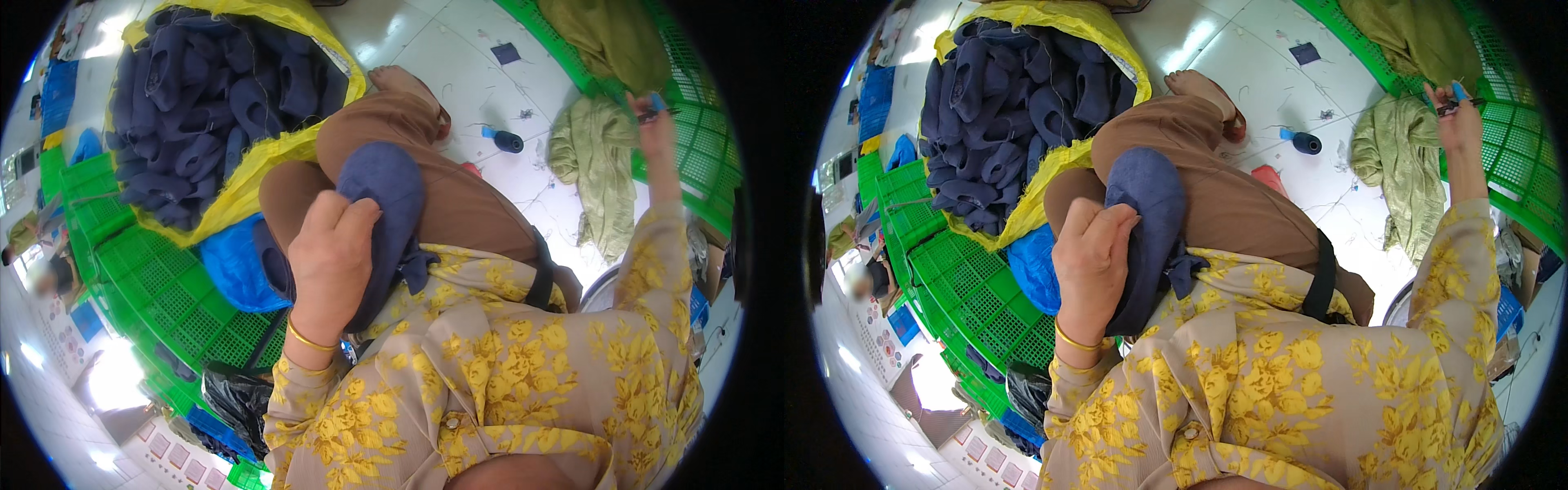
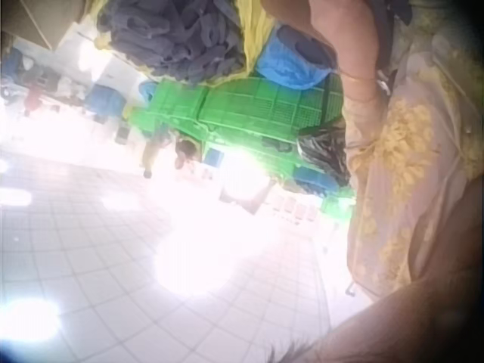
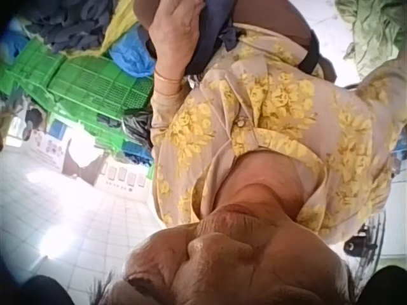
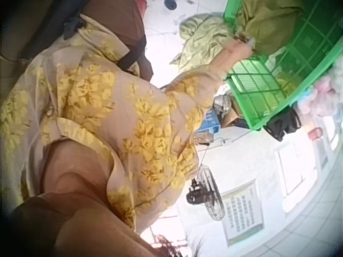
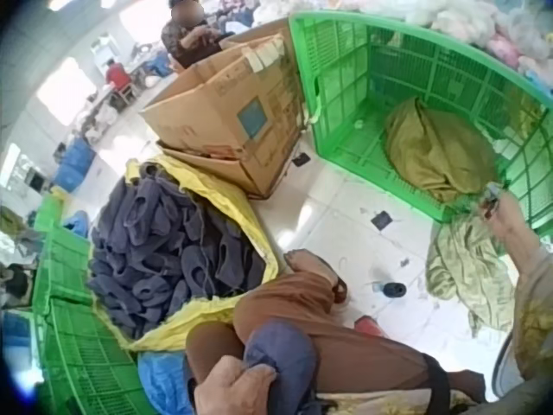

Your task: The person is seated on the floor and uses a blue-handled tool to stitch a decorative bow onto a dark blue slip-on shoe. They repeatedly insert the tool, pull the thread, and adjust the bow while handling the shoe with both hands.

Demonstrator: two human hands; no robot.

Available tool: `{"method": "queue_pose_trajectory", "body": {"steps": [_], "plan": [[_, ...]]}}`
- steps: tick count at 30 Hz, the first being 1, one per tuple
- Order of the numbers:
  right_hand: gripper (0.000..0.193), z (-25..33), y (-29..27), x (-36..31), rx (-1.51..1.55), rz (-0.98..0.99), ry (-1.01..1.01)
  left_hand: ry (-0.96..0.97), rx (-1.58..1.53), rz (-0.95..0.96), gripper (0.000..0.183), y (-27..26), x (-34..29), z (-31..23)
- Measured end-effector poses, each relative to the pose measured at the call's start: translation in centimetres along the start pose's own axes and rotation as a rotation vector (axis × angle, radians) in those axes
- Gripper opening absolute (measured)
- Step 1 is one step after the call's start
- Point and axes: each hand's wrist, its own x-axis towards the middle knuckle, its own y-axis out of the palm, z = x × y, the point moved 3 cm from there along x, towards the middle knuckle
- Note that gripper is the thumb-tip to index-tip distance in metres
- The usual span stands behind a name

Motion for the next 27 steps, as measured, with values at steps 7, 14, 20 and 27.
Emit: {"method": "queue_pose_trajectory", "body": {"steps": [7,14,20,27], "plan": [[0.011,11.2,-5.6,3.8,-0.338,-0.163,-0.469,0.084,0.086,0.035,0.011,0.8,0.3,-0.1],[0.018,6.1,5.5,-6.8,-0.6,0.028,-0.448,0.026,-0.019,0.058,0.013,1.0,0.2,-0.1],[0.04,-4.3,16.9,-22.7,-1.001,0.815,-0.305,0.125,0.144,0.132,0.016,1.0,0.3,-0.5],[0.027,-7.7,22.4,-32.8,-1.015,1.284,-0.497,0.035,-0.038,0.086,0.01,0.8,0.2,0.8]]}}
